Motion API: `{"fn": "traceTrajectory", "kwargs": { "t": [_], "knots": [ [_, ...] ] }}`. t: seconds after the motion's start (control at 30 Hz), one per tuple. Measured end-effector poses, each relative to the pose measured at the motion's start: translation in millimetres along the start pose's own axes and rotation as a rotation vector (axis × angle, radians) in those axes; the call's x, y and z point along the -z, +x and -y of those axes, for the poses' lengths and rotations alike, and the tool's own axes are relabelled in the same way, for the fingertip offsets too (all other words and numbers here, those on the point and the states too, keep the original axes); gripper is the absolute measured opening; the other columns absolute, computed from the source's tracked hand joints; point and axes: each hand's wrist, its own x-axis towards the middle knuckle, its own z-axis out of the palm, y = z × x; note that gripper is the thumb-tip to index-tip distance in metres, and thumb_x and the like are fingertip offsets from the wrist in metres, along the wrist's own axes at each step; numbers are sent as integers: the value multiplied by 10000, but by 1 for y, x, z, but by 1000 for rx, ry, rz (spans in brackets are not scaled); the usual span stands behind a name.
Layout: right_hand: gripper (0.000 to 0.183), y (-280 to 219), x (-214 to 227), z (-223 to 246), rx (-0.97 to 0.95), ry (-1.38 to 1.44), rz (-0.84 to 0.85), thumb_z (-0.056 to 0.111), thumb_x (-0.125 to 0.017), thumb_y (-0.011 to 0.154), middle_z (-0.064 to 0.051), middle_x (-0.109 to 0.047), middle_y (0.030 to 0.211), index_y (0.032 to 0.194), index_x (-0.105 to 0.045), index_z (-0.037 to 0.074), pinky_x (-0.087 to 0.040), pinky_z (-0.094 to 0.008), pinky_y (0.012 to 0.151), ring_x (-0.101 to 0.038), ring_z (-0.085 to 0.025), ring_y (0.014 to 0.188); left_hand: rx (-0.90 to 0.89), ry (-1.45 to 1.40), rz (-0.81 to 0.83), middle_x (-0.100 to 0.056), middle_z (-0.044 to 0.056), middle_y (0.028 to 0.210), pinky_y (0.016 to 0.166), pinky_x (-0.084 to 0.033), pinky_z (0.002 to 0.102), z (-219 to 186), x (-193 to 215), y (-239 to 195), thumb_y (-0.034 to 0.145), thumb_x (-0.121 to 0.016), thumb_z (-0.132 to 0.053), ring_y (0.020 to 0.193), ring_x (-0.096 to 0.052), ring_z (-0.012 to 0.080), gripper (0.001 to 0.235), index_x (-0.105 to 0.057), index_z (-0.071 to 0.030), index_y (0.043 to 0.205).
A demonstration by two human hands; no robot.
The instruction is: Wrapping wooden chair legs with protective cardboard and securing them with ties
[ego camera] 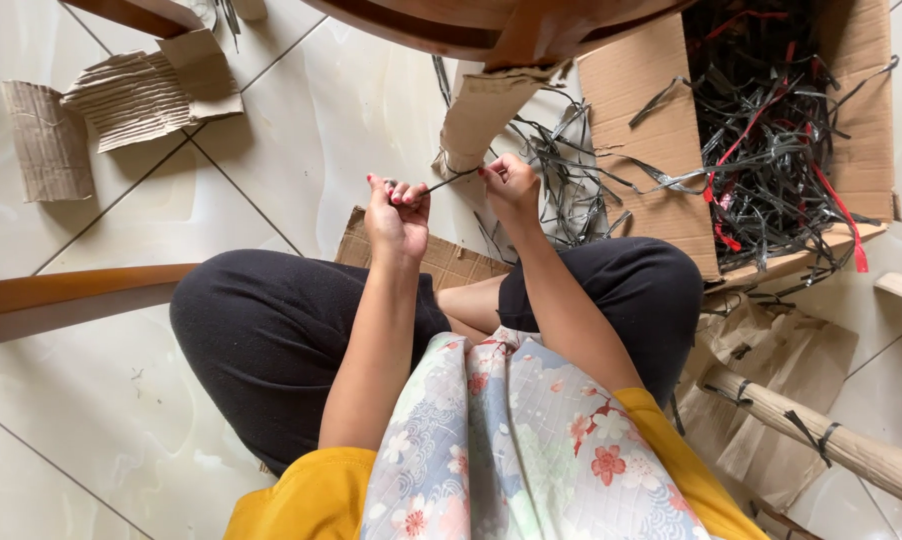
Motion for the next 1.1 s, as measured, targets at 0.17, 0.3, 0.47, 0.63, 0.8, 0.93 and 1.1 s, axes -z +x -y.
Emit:
{"fn": "traceTrajectory", "kwargs": {
  "t": [0.17,0.3,0.47,0.63,0.8,0.93,1.1],
  "knots": [
    [85,9,9,6,-56,-76,23,232,-751,874,24,-583,472,821,-740,166,-459,-245,548,-548,-119,484,141,-196,-85,-222,-109,588,790,-563,348,-6,32,37,1047,-378,-526,469,-294,82,484,-377,-198,691],
    [56,13,12,14,-73,-112,16,201,-747,862,8,-619,497,814,-743,174,-473,-253,555,-584,-144,495,173,63,-5,-182,-122,584,670,-521,259,-16,-4,3,1062,-414,-493,453,-224,49,466,-381,-199,702],
    [56,8,17,30,-56,-147,9,196,-745,870,-1,-629,515,821,-744,170,-473,-266,568,-581,-155,512,55,755,76,-272,-131,575,529,-492,210,-3,-32,-18,997,-637,-388,406,-285,11,311,-485,-170,837],
    [47,9,16,32,-9,-189,-41,200,-752,858,-23,-661,546,817,-745,178,-492,-297,600,-612,-210,533,127,981,119,-419,-53,628,365,-373,186,26,-17,6,909,-762,-192,375,-305,-3,274,-674,-16,1100],
    [42,8,17,31,44,-226,-94,221,-760,854,-20,-674,564,816,-747,206,-516,-317,624,-657,-227,576,-10,1117,148,-419,-55,470,299,-360,193,50,-6,29,873,-790,-290,329,-311,17,111,-811,-219,956],
    [90,6,33,39,74,-331,-98,291,-804,815,28,-672,552,766,-747,241,-524,-305,610,-680,-226,572,-142,1290,154,-686,-7,647,606,-502,252,74,19,63,844,-782,-396,638,-529,55,161,-829,-310,971],
    [147,-7,59,69,59,-520,-20,377,-819,807,97,-681,607,725,-739,284,-449,-296,827,-676,-197,723,-196,1358,156,-776,10,800,830,-559,329,68,2,42,840,-784,-423,864,-721,153,212,-816,-309,1016]
  ]
}}
